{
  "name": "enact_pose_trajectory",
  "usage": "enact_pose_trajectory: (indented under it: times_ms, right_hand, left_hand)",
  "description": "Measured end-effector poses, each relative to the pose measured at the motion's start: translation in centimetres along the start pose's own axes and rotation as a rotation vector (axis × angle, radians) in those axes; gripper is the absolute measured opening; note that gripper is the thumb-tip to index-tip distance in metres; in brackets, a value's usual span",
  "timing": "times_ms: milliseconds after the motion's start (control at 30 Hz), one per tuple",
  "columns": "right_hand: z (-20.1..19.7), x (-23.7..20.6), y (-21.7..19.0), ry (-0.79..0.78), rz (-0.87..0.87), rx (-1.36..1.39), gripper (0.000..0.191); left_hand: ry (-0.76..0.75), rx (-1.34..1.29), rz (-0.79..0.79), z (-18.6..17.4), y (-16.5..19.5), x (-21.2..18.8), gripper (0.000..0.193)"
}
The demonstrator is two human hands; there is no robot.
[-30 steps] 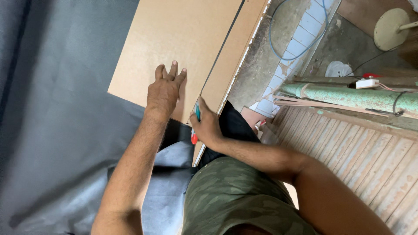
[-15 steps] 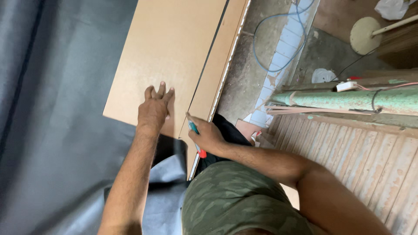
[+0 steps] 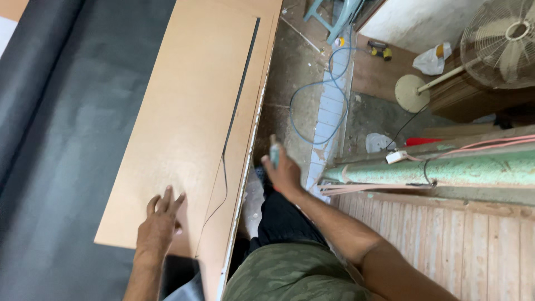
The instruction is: The person uses a utility knife to cut a black fabric sheet along the edges of a cardboard template placed on a workbench. They repeatedly reposition the template, cut along its sides, and remove the cut fabric pieces, stacking them aside.
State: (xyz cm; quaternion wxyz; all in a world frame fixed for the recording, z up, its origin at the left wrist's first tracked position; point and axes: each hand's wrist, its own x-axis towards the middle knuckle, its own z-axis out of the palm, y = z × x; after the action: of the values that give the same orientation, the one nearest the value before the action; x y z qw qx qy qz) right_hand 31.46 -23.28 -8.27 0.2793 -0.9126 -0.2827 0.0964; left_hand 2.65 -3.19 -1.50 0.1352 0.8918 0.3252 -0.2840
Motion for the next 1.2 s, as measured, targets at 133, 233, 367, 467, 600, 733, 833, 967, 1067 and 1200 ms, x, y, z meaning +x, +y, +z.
enact_pose_trajectory:
  times_ms: [133, 233, 367, 467, 600, 733, 833, 967, 1067, 1200]
  right_hand:
    - [3.5, 3.1, -2.2, -0.192, -0.921, 0.116, 0.068]
    - [6.2, 5.7, -3.0, -0.738, -1.150, -0.010, 0.013]
    - [6.1, 10.1, -1.0, -0.525, -1.480, -0.174, 0.039]
    - [4.9, 14.9, 0.0, -0.570, -1.315, -0.201, 0.036]
    - [0.7, 25.2, 6.6, -0.345, -0.942, -0.072, 0.012]
    - [-9.8, 37.5, 18.3, -0.193, -0.333, -0.486, 0.026]
    - [-20.6, 39.3, 26.7, -0.070, 0.345, -0.826, 0.034]
    - [-29.6, 34.8, 31.1, 0.223, 0.731, -0.742, 0.058]
    - [-30.7, 30.9, 31.3, 0.192, 0.861, -0.744, 0.066]
    - [-24.2, 28.7, 29.7, 0.146, 0.845, -0.237, 0.042]
  left_hand:
    - [-0.123, -0.053, -0.088, 0.2, 0.9, 3.1, 0.099]
    - [-0.105, -0.149, -0.158, 1.2, 1.5, 7.3, 0.106]
    - [-0.132, -0.050, -0.217, 2.0, 1.7, 13.3, 0.107]
    - [-0.145, 0.027, -0.173, 1.2, 1.7, 14.4, 0.108]
    - [0.017, 0.201, -0.023, 0.7, 1.2, 11.3, 0.112]
    - [-0.189, 0.036, -0.287, -1.6, 3.1, 9.2, 0.098]
    - [-0.313, 0.195, -0.258, -4.3, 3.7, 9.4, 0.104]
    - [-0.346, 0.206, -0.230, -6.7, 3.4, 9.7, 0.104]
    - [-0.321, 0.241, -0.174, -7.2, 2.8, 10.1, 0.108]
    - [-0.313, 0.204, -0.215, -8.5, 2.5, 13.2, 0.116]
